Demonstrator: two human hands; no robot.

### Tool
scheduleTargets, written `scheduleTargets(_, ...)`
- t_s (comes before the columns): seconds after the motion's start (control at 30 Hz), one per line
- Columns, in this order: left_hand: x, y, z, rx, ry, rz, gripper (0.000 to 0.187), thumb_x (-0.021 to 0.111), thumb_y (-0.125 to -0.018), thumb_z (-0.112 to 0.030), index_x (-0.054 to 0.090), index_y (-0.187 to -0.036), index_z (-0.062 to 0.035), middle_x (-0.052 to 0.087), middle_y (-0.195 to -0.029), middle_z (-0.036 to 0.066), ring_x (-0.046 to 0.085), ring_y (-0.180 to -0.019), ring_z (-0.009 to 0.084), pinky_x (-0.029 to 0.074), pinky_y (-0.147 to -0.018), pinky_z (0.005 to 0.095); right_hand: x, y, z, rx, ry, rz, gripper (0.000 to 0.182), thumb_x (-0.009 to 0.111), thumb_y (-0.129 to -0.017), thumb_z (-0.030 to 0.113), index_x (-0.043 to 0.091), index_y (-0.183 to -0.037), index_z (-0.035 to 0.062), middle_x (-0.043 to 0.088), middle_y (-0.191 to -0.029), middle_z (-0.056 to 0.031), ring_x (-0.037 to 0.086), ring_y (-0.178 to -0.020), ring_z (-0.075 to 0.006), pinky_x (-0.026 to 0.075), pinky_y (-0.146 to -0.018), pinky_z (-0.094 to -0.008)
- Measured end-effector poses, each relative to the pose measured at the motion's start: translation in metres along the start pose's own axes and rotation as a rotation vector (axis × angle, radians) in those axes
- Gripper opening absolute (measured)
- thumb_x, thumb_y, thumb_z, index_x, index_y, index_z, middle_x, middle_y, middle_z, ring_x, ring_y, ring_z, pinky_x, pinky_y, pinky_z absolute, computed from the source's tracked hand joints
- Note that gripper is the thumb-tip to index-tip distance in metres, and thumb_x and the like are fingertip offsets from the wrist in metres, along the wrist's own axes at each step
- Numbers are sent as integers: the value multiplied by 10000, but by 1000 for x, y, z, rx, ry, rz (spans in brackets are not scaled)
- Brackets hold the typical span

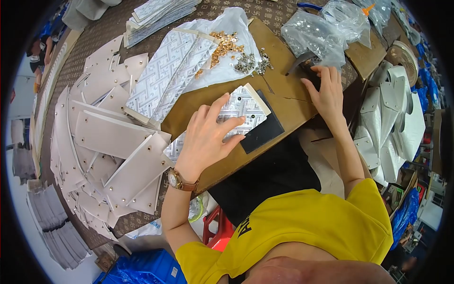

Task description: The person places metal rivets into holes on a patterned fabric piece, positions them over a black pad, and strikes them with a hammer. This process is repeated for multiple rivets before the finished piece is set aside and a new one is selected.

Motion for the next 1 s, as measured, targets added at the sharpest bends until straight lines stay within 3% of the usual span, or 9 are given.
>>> scheduleTargets(0.2,0,1,1,4,16,-4,367,902,-787,-292,789,-1131,-229,557,-1513,117,602,-1086,316,538,-932,438,12,1,-24,75,177,7,366,787,-963,267,645,-1199,26,622,-1082,-123,641,-981,-336,529,-833,-439)
scheduleTargets(0.37,-2,1,1,11,24,-36,355,904,-781,-292,783,-1106,-217,563,-1508,118,606,-1085,316,541,-930,440,14,3,-31,71,103,80,368,766,-991,274,635,-1220,18,627,-1064,-131,649,-951,-349,539,-811,-413)
scheduleTargets(0.5,0,1,1,5,51,-17,356,906,-772,-292,778,-1095,-211,569,-1504,113,609,-1088,317,543,-933,437,-36,5,11,55,-217,247,393,724,-1028,213,608,-1346,14,651,-1102,-146,640,-890,-387,546,-789,-386)
scheduleTargets(0.57,-1,0,2,-4,45,-8,359,908,-768,-294,777,-1092,-210,575,-1499,108,611,-1089,315,545,-931,434,-60,10,47,208,-755,456,438,641,-1054,79,545,-1477,11,682,-1088,-121,649,-780,-309,546,-757,-334)
scheduleTargets(0.6,0,-1,3,-7,38,-1,361,909,-766,-294,776,-1090,-210,578,-1497,106,612,-1090,314,546,-929,433,-64,15,54,221,-755,455,438,641,-1054,79,545,-1477,11,682,-1088,-121,649,-780,-309,546,-757,-334)
scheduleTargets(0.67,0,-2,2,2,33,1,358,909,-766,-294,776,-1087,-209,581,-1495,103,612,-1086,313,546,-926,434,-61,24,74,164,-965,703,379,629,-1055,80,588,-1428,28,700,-1180,-192,724,-801,-330,578,-720,-407)
scheduleTargets(0.7,0,-2,1,3,25,-8,355,909,-766,-295,775,-1084,-209,583,-1493,101,613,-1083,313,547,-923,435,-54,23,78,164,-965,700,379,629,-1055,80,588,-1428,28,700,-1180,-192,724,-801,-330,578,-720,-407)
scheduleTargets(0.8,-2,-1,1,7,13,-23,349,907,-766,-298,775,-1077,-208,586,-1491,98,614,-1077,313,549,-918,436,-32,15,95,-224,-697,541,378,614,-1043,36,593,-1420,16,704,-1311,-196,731,-795,-302,607,-768,-410)
scheduleTargets(1.0,-1,-2,3,-14,30,-5,333,903,-770,-305,774,-1061,-206,589,-1490,98,617,-1071,317,552,-910,440,-69,-7,82,-263,-879,378,433,627,-1036,35,572,-1465,16,722,-1260,-174,718,-811,-298,605,-800,-390)
Point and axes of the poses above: each hand's wrist, its own y-axis away from the middle knuckle, its own x-axis out of the palm, z = x × y, the point moved 5 cm from there along -y, towards the middle knuckle
